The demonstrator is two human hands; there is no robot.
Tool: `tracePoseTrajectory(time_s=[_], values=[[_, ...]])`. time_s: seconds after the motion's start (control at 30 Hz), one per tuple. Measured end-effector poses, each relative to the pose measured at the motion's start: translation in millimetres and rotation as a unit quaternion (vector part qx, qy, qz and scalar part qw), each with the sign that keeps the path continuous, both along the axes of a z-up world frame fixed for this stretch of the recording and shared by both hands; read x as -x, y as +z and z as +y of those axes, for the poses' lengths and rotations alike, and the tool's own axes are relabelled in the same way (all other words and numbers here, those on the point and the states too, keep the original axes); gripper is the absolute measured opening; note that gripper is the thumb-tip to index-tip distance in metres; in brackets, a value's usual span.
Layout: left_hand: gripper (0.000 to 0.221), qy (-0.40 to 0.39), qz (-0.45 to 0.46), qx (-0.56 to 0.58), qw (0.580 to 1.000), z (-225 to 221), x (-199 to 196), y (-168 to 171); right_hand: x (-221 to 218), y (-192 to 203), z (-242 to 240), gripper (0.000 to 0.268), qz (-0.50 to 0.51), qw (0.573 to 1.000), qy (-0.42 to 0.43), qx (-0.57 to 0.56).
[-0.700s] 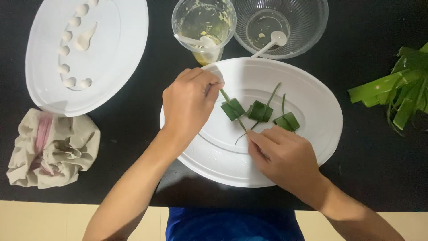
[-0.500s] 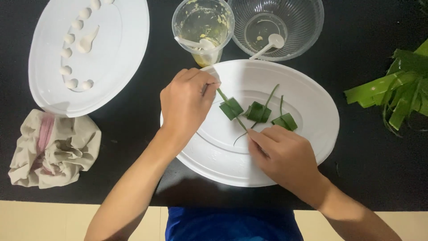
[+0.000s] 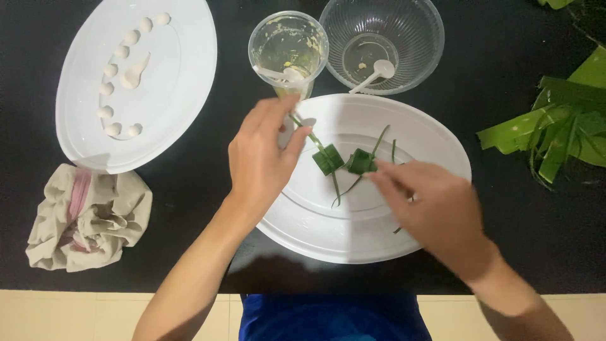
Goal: Wrapping small dough balls in green leaf strips and adding a liquid filling using a spoon.
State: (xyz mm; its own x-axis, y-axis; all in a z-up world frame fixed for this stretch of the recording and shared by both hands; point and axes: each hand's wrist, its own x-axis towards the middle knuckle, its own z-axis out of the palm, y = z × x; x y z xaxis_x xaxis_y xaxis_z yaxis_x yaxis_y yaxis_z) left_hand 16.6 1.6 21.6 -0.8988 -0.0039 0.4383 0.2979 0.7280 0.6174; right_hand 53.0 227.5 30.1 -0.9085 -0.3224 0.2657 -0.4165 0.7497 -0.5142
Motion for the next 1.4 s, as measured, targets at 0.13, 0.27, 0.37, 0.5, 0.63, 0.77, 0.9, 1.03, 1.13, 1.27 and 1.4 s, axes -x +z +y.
tracePoseTrajectory(time_s=[0.13,0.27,0.37,0.5,0.63,0.77,0.9,1.03,1.13,1.27,1.4], values=[[0.024,-0.009,0.097,0.059,0.994,-10,-3,-8,22,7,28,0.016,0.029,0.998,0.051,0.000],[0.012,-0.149,0.087,0.039,0.984,-10,-8,1,40,3,42,0.015,0.066,0.997,0.039,0.021],[0.011,-0.234,0.007,0.027,0.972,6,-17,-1,53,-4,47,0.020,0.106,0.988,0.110,-0.012],[0.012,-0.260,-0.022,0.045,0.964,35,-33,-29,67,-10,42,0.027,0.191,0.938,0.257,-0.131],[0.012,-0.199,0.033,0.215,0.956,52,-40,-48,76,-28,41,0.031,0.194,0.929,0.283,-0.138],[0.009,-0.158,0.103,0.234,0.954,56,-42,-45,84,-38,43,0.023,0.226,0.920,0.278,-0.161],[0.020,-0.104,0.112,0.319,0.935,62,-43,-55,87,-41,44,0.019,0.234,0.915,0.290,-0.155],[0.024,-0.096,0.119,0.325,0.933,61,-42,-60,88,-40,44,0.016,0.243,0.909,0.297,-0.163],[0.020,-0.131,0.063,0.275,0.950,58,-43,-59,88,-41,45,0.025,0.253,0.905,0.296,-0.174],[0.026,-0.154,0.007,0.241,0.958,53,-43,-58,86,-43,45,0.024,0.258,0.896,0.308,-0.189],[0.030,-0.175,-0.024,0.229,0.957,49,-43,-56,85,-42,42,0.013,0.271,0.889,0.309,-0.201]])
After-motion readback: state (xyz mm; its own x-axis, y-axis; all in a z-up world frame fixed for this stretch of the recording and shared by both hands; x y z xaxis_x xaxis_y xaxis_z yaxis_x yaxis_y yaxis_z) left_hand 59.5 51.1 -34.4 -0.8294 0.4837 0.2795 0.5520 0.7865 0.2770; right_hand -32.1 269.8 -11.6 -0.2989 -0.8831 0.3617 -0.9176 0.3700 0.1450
